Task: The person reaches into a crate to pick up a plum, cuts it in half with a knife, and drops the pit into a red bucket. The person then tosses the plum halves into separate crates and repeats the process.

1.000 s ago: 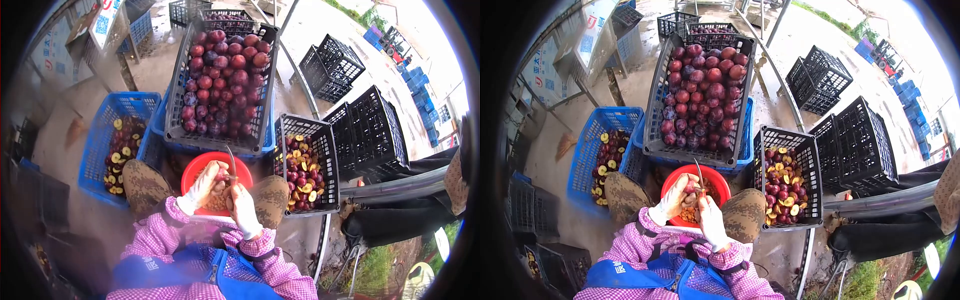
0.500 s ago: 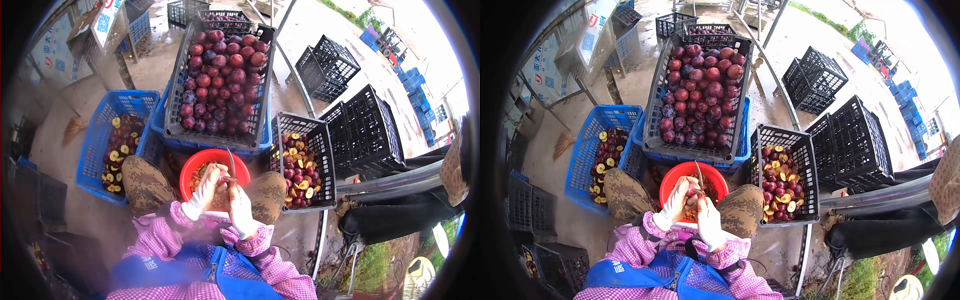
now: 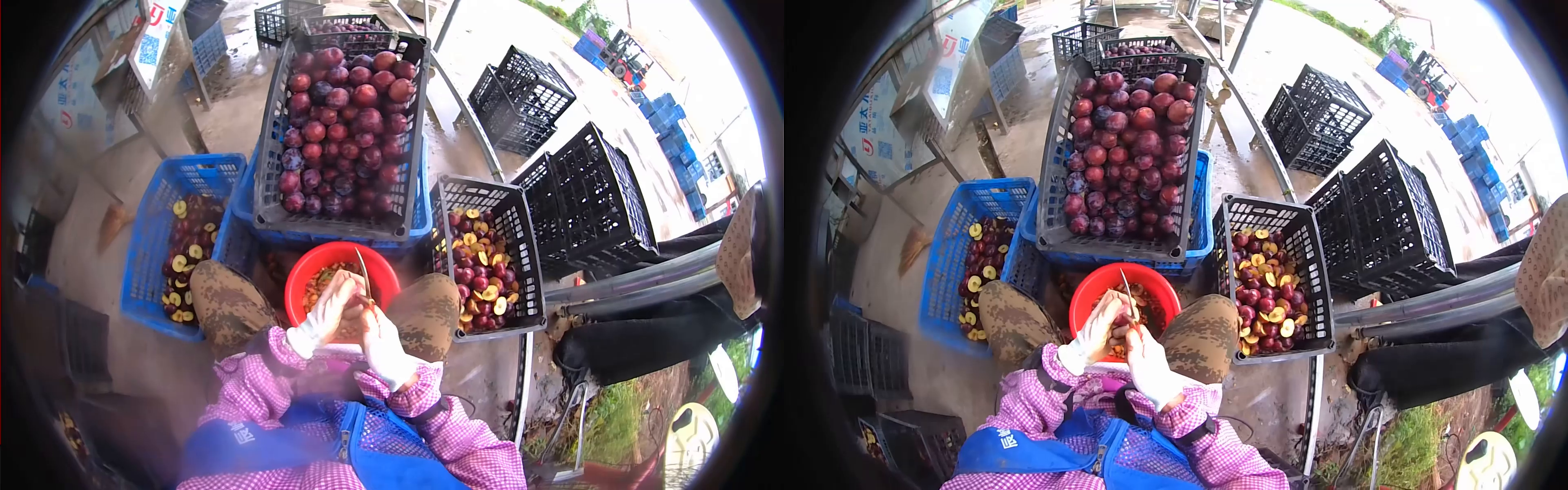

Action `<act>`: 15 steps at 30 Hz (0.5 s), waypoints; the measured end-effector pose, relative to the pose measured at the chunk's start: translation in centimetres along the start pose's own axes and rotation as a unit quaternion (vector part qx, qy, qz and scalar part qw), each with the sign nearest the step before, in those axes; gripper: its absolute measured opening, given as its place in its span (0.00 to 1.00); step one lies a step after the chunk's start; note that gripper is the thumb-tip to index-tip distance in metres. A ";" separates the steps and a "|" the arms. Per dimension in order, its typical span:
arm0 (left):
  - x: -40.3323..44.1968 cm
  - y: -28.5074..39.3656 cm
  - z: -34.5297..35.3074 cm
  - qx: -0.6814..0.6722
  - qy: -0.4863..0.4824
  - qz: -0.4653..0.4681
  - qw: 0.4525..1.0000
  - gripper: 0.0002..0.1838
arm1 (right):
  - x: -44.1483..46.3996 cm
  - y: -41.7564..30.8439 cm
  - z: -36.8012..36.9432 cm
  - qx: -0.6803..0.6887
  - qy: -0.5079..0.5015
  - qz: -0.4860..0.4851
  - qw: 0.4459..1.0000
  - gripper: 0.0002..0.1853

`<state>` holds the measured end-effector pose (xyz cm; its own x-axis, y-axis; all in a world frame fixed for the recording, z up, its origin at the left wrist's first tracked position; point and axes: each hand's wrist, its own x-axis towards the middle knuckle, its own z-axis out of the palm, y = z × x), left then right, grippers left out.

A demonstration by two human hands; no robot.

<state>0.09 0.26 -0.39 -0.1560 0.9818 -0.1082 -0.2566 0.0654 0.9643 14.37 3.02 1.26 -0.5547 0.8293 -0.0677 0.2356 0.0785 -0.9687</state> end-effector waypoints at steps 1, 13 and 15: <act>0.0 -0.2 0.0 0.151 0.005 0.156 0.976 0.09 | 0.4 2.6 0.4 -0.020 -0.017 -0.020 0.999 0.14; 1.1 -0.4 0.2 -0.171 0.046 -0.135 0.975 0.14 | 1.4 6.6 1.0 0.277 -0.153 -0.021 0.948 0.20; 0.2 2.9 1.4 -0.372 0.014 -0.229 0.899 0.13 | 1.9 4.9 0.7 0.243 -0.181 0.068 0.951 0.23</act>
<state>0.61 0.88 2.74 0.1082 0.8766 -0.4689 -0.8659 0.3148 0.3886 13.87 4.62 -3.81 -0.8038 0.5625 -0.1937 -0.0222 -0.3537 -0.9351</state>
